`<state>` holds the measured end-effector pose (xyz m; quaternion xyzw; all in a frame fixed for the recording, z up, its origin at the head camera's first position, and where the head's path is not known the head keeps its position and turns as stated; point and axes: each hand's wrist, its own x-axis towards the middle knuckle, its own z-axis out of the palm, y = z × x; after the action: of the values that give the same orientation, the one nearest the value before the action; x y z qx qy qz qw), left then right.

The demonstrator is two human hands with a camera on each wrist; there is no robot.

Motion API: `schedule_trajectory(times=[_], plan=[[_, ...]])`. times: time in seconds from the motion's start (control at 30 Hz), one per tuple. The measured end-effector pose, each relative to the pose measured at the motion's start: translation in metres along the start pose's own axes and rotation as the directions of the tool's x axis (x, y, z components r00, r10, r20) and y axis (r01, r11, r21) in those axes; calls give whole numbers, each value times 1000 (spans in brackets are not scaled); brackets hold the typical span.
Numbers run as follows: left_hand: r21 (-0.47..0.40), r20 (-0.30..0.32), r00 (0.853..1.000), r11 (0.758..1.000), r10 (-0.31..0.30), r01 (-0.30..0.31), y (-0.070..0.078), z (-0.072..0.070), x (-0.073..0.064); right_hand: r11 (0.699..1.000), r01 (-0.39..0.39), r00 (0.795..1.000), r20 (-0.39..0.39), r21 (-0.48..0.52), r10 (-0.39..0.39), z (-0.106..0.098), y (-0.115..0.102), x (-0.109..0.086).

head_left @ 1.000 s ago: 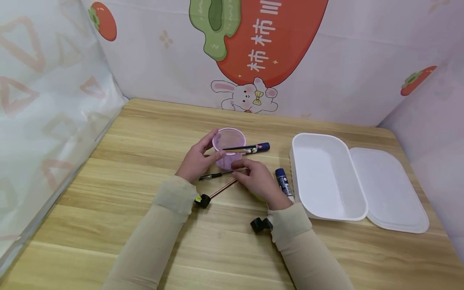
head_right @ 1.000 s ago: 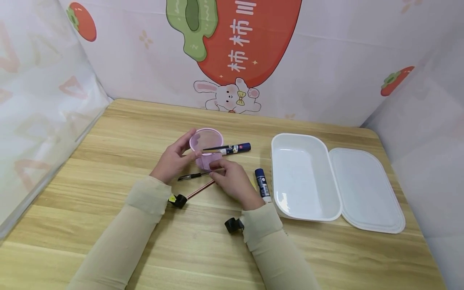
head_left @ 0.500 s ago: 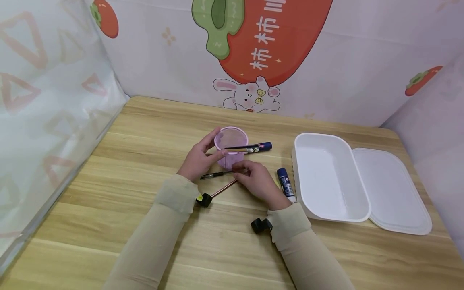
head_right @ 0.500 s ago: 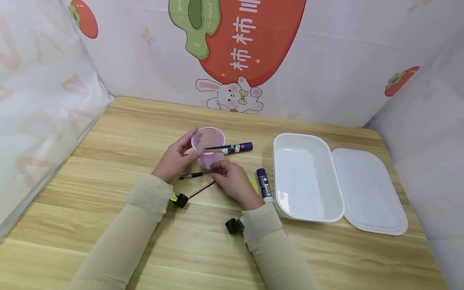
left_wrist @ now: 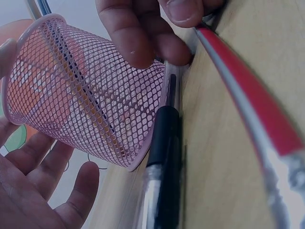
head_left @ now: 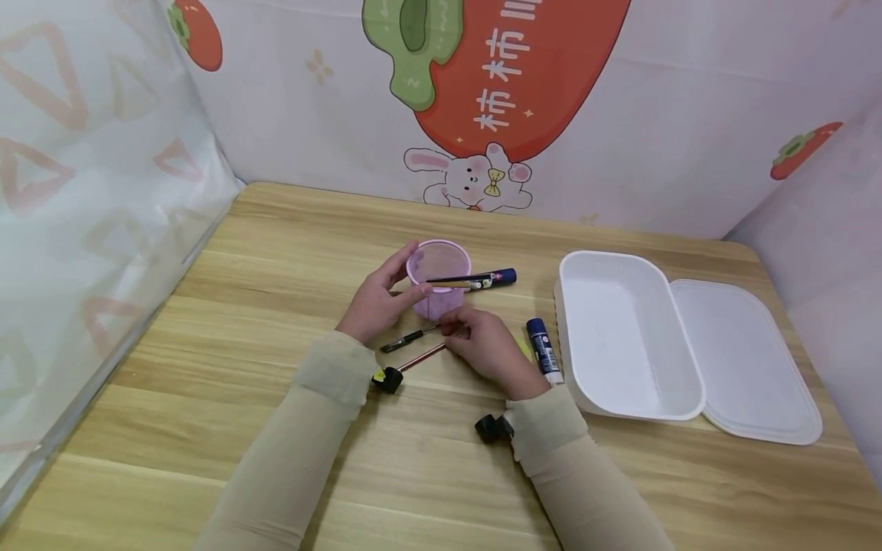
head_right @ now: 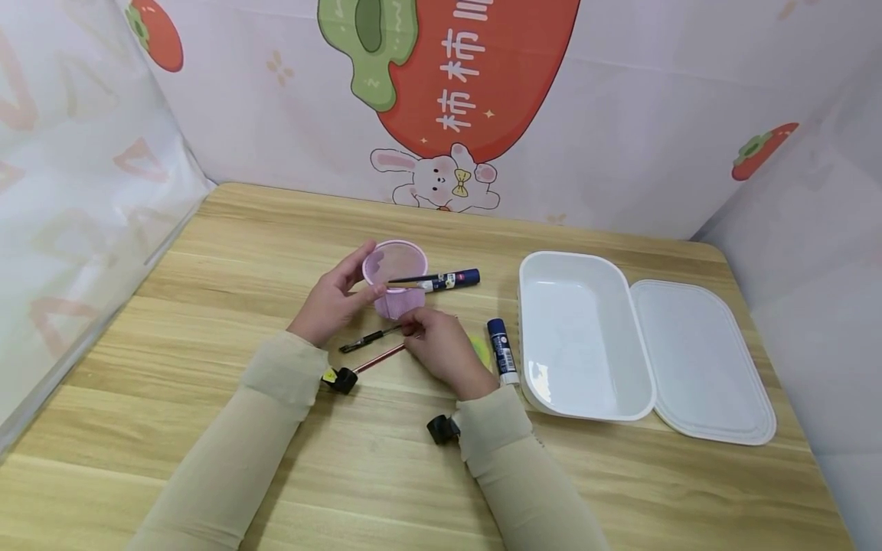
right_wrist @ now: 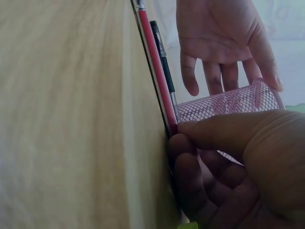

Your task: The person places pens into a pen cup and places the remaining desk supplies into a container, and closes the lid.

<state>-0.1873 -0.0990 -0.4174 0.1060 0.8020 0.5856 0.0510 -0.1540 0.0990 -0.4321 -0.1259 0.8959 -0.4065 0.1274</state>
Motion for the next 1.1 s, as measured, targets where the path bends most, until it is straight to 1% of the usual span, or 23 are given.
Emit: schedule_trajectory(times=[0.17, 0.33, 0.4, 0.5, 0.6, 0.7, 0.83, 0.93, 1.1], plan=[[-4, 0, 1000, 1000, 0, 0, 0, 0, 0, 999, 8, 1000, -5, -43, -9, 2, -1, -1], [-10, 11, 999, 999, -36, 36, 3, 0, 0, 997, 17, 1000, -1, -81, -17, 3, -2, -1], [-10, 12, 999, 999, -48, 48, 4, 0, 1, 995, 32, 999, 1, -93, -32, 3, -2, -1], [-13, 15, 999, 999, -50, 50, 3, 0, 2, 994, 52, 999, 7, -101, -52, 3, -2, -1], [-6, 17, 999, 999, -43, 43, 2, 0, 2, 992, 73, 997, 15, -106, -72, 3, -1, -2], [3, 12, 1000, 1000, -28, 28, 1, -1, 1, 986, 101, 995, 18, -134, -100, 4, -1, -2], [6, 7, 1000, 1000, -2, 2, 0, 0, 1, 968, 155, 988, 28, -197, -152, 4, -1, -2], [1, 8, 1000, 1000, 5, -5, 0, 0, 1, 957, 177, 984, 44, -230, -172, 3, -1, -2], [-18, 18, 1000, 1000, 16, -15, 0, -1, 0, 945, 219, 976, 72, -244, -207, 1, 1, -3]])
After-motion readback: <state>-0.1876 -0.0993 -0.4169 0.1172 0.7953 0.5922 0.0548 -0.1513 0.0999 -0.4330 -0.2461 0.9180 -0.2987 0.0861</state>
